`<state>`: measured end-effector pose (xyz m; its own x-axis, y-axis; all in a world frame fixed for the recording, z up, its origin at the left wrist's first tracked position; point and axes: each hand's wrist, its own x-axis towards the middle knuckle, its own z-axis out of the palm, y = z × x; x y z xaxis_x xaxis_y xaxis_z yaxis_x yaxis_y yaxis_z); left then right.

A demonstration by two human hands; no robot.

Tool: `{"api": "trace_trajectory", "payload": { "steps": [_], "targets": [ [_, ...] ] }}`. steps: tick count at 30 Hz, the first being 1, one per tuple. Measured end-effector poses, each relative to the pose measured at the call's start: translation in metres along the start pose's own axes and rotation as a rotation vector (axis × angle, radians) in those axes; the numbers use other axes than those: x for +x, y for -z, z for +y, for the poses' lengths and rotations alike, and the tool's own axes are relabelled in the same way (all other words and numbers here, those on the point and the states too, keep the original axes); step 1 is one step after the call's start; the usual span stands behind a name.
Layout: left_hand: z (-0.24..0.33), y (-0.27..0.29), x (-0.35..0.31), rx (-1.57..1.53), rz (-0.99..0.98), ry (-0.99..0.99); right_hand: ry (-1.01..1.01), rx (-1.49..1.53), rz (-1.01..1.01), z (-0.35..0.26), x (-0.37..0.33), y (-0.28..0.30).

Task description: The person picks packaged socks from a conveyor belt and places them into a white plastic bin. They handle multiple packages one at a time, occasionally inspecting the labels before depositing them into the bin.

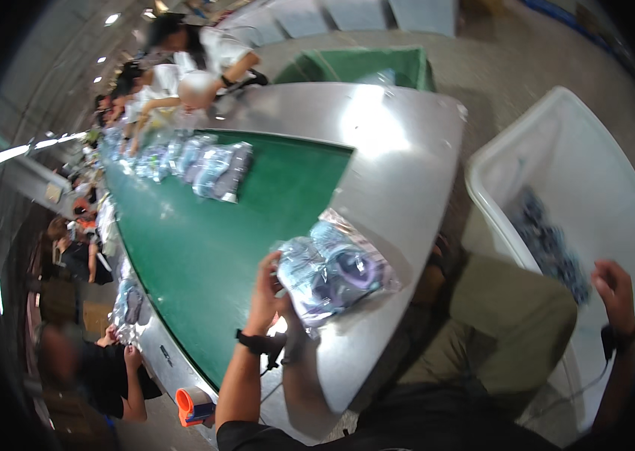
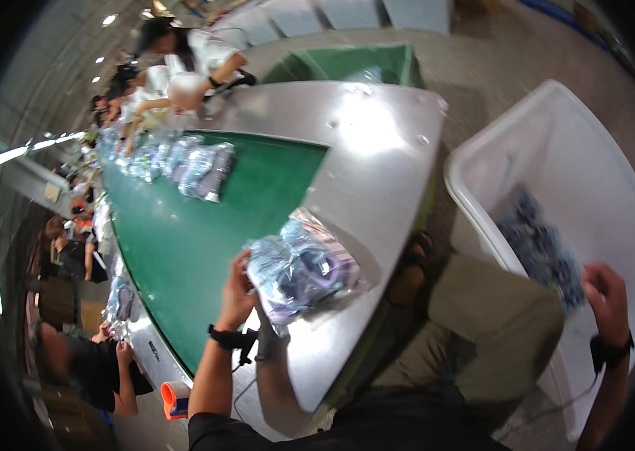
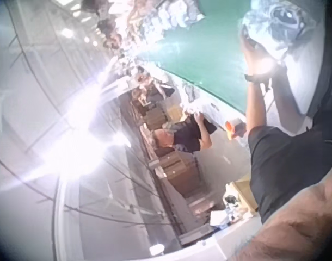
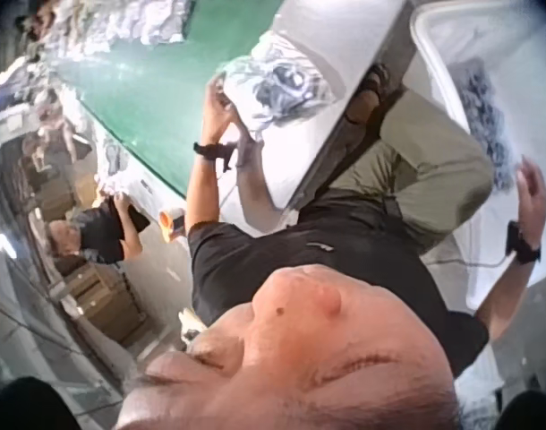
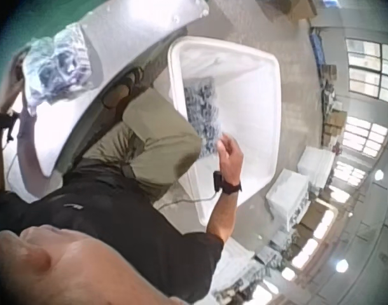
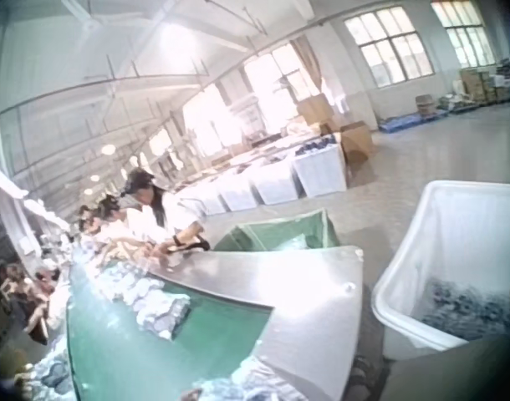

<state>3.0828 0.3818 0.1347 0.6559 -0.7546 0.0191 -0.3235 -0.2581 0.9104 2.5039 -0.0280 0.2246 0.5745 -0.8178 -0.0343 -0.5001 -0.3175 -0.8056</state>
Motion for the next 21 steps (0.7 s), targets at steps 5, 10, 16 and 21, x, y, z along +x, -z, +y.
{"api": "trace_trajectory", "payload": {
  "steps": [5,10,16,21],
  "targets": [
    [0.054,-0.002,-0.021,-0.405,0.002,0.361,0.119,0.002,-0.046,-0.039,0.009,-0.02],
    [0.073,-0.065,-0.012,-0.171,0.034,0.151,0.164,0.076,-0.176,-0.077,0.02,-0.039],
    [0.09,-0.111,0.005,-0.842,-0.2,0.302,0.28,0.096,-0.293,-0.092,0.021,-0.052],
    [0.101,-0.151,0.007,-0.915,-0.342,0.374,0.271,0.134,-0.24,-0.084,0.017,-0.047]
  ]
}}
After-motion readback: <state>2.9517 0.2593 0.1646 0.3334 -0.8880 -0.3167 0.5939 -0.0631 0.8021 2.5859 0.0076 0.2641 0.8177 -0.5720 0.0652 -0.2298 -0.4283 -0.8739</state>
